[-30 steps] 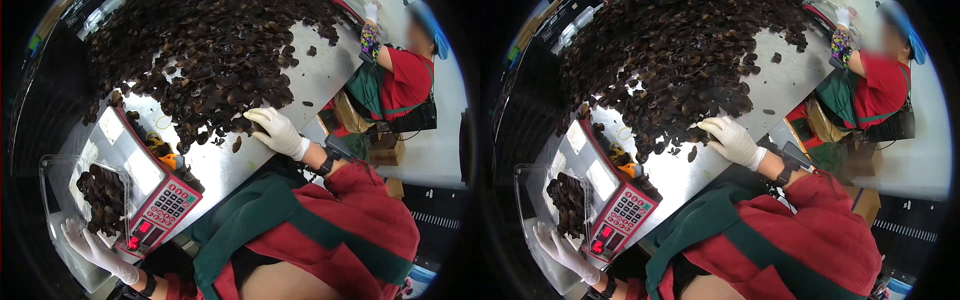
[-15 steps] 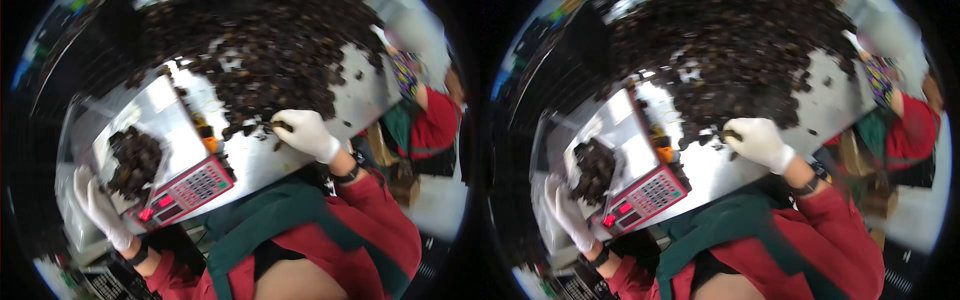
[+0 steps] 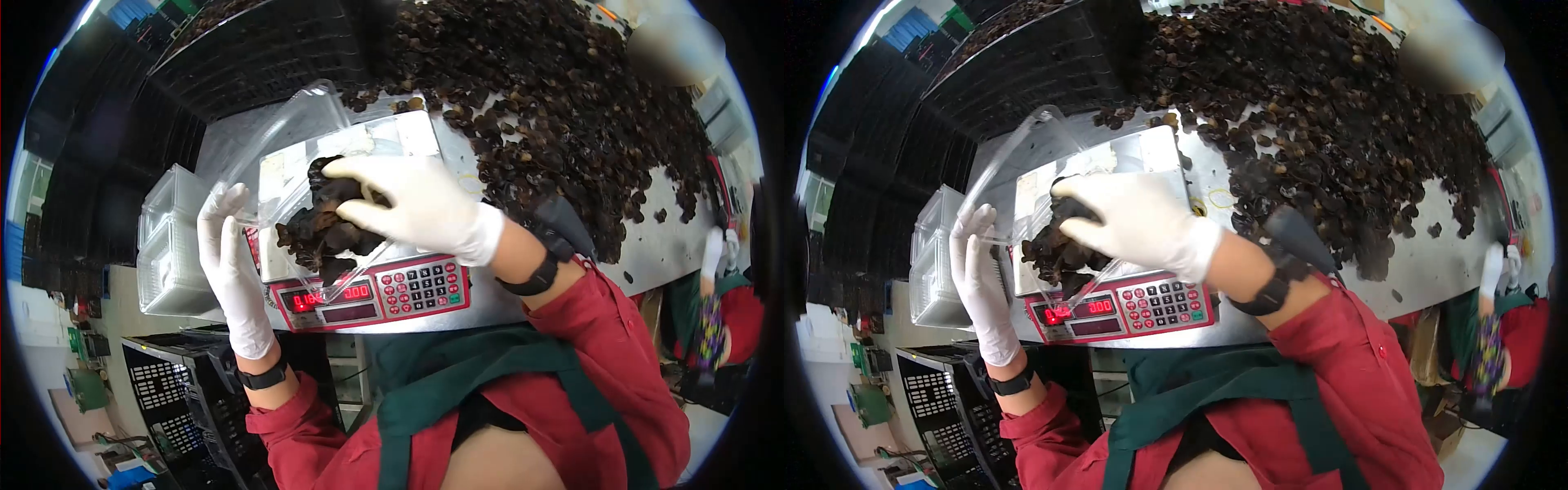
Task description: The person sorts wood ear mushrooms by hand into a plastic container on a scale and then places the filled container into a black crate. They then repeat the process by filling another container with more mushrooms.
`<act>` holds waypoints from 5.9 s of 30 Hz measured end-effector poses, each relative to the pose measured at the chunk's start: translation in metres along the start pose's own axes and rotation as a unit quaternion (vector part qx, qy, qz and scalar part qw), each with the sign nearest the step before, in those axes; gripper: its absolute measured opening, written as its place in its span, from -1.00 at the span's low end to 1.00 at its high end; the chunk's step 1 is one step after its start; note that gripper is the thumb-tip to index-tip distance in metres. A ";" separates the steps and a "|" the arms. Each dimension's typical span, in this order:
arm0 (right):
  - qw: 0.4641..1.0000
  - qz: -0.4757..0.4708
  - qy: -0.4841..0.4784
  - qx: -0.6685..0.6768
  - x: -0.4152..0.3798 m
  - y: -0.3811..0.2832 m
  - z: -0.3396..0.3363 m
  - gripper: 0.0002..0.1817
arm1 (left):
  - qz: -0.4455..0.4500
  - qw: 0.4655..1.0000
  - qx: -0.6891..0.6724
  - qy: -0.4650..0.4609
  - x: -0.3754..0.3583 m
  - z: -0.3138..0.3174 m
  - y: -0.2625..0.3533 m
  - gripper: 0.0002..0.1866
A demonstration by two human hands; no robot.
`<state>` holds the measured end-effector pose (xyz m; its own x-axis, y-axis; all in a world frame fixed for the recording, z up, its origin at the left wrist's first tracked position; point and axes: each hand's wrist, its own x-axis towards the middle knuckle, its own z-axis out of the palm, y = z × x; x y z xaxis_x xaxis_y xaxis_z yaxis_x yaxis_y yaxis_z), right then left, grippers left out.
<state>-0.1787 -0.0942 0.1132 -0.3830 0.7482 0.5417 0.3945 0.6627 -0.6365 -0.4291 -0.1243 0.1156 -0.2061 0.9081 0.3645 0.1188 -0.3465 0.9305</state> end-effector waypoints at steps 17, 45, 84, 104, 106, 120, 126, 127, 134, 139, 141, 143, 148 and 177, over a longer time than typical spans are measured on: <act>0.915 0.335 -0.151 0.166 -0.033 0.038 -0.042 -0.60 | 0.002 0.954 0.300 0.021 -0.094 0.011 0.000 -0.46; 0.870 0.377 -0.126 0.290 -0.075 0.032 -0.061 -0.76 | -0.283 0.943 -0.174 -0.029 -0.134 0.050 0.013 -0.16; 0.820 0.244 -0.386 0.345 -0.058 -0.068 -0.007 -0.83 | -0.250 0.900 0.190 0.301 -0.239 -0.165 0.212 -0.83; 0.839 0.321 -0.279 0.341 -0.094 -0.005 -0.042 -0.80 | -0.157 0.825 0.525 0.137 -0.176 -0.238 0.190 -0.61; 0.841 0.321 -0.265 0.345 -0.111 -0.001 -0.042 -0.80 | -0.042 0.799 0.599 0.033 -0.119 -0.192 0.176 -0.60; 0.819 0.374 -0.257 0.351 -0.224 0.038 -0.027 -0.82 | -0.076 0.685 0.724 -0.040 0.039 -0.155 -0.001 -0.62; 0.815 0.394 -0.275 0.324 -0.224 0.050 -0.017 -0.81 | -0.083 0.761 0.643 0.024 0.055 -0.175 -0.021 -0.73; 0.805 0.402 -0.272 0.343 -0.225 0.052 -0.016 -0.80 | -0.098 0.776 0.623 0.018 0.058 -0.179 -0.020 -0.75; 0.787 0.418 -0.256 0.373 -0.224 0.054 -0.020 -0.77 | -0.122 0.766 0.631 0.007 0.059 -0.167 0.009 -0.76; 0.795 0.405 -0.262 0.367 -0.219 0.051 -0.025 -0.76 | -0.167 0.736 0.655 -0.036 0.071 -0.162 0.014 -0.72; 0.796 0.405 -0.265 0.364 -0.217 0.049 -0.026 -0.76 | -0.196 0.722 0.661 -0.063 0.073 -0.162 0.006 -0.72; 0.794 0.403 -0.266 0.370 -0.216 0.049 -0.027 -0.76 | -0.122 0.702 0.698 -0.071 0.067 -0.158 -0.007 -0.64; 0.794 0.385 -0.255 0.395 -0.219 0.055 -0.027 -0.77 | -0.090 0.658 0.721 -0.200 0.043 -0.186 0.023 -0.62; 0.924 0.353 0.128 0.064 -0.262 0.045 -0.148 -0.81 | 0.176 0.887 0.422 0.065 0.069 -0.059 0.090 -0.83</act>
<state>0.0628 -0.2556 0.0235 0.1502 0.9864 0.0675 0.3618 0.0087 -0.9322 -0.4900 -0.1067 0.2271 -0.1163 0.7246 0.6793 0.8713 -0.2539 0.4200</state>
